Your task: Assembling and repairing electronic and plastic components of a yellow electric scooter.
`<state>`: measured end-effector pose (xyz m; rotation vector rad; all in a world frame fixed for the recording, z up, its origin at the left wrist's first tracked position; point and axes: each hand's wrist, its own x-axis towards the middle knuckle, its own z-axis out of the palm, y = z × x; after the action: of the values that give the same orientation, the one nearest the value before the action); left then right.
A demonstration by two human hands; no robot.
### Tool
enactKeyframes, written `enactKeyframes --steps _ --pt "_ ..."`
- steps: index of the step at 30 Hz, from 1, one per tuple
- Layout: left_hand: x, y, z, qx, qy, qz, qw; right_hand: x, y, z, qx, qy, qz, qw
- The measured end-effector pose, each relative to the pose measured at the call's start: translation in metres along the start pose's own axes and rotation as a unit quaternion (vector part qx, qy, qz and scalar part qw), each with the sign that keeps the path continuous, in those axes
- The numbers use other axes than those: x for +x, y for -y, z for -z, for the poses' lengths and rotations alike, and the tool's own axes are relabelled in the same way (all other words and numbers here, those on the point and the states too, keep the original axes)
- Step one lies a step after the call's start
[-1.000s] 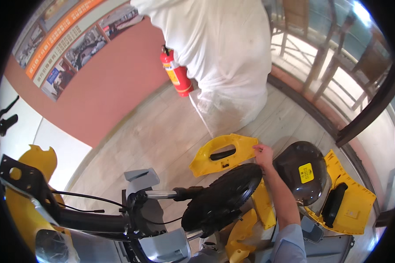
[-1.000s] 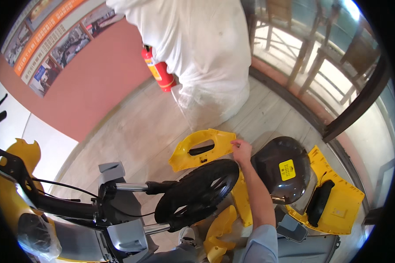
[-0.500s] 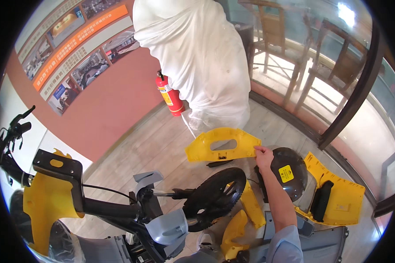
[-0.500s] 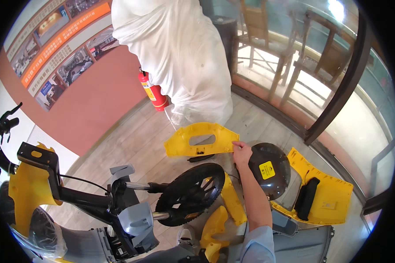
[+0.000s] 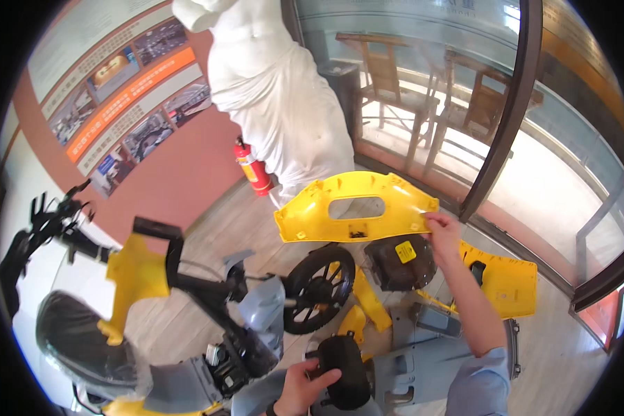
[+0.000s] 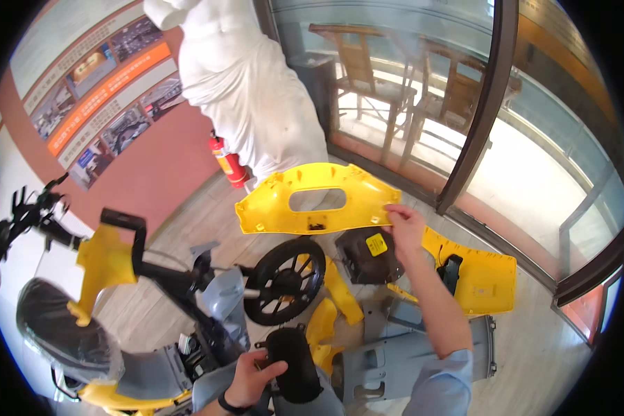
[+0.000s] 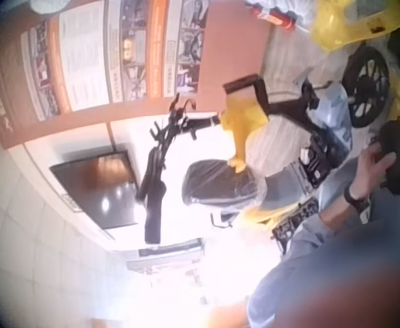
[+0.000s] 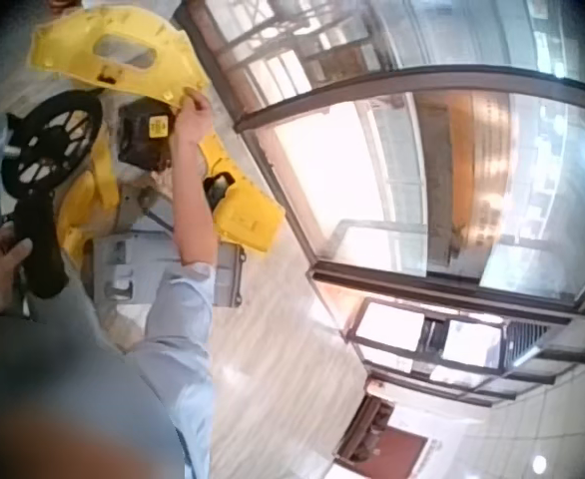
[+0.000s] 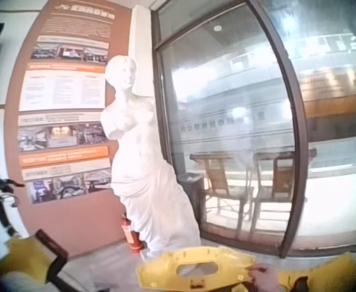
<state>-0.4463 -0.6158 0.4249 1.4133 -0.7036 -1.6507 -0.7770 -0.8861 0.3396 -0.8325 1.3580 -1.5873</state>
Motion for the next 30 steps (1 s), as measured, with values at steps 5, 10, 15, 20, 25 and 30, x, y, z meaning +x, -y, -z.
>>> enactKeyframes --steps 5,10,15,20,25,30 --pt "-0.078 0.004 0.038 0.019 0.037 -0.071 0.997 -0.082 0.067 0.063 -0.089 0.049 -0.038 0.994" --pt "-0.179 0.022 0.103 -0.043 -0.022 -0.103 0.993 -0.155 0.091 0.089 -0.102 0.072 -0.045 0.991" --pt "-0.274 0.054 0.179 -0.042 -0.205 -0.136 0.968 -0.208 0.089 0.081 -0.062 0.138 -0.066 0.986" --pt "-0.322 0.130 0.258 -0.206 -0.453 -0.177 0.849 -0.257 0.083 0.053 -0.040 0.191 -0.083 0.977" --pt "-0.327 0.246 0.343 -0.307 -0.566 -0.181 0.744 -0.300 0.079 0.009 -0.033 0.265 -0.120 0.956" --pt "-0.315 0.401 0.418 -0.483 -0.615 -0.076 0.618 -0.354 0.079 -0.024 -0.390 0.411 0.268 0.779"
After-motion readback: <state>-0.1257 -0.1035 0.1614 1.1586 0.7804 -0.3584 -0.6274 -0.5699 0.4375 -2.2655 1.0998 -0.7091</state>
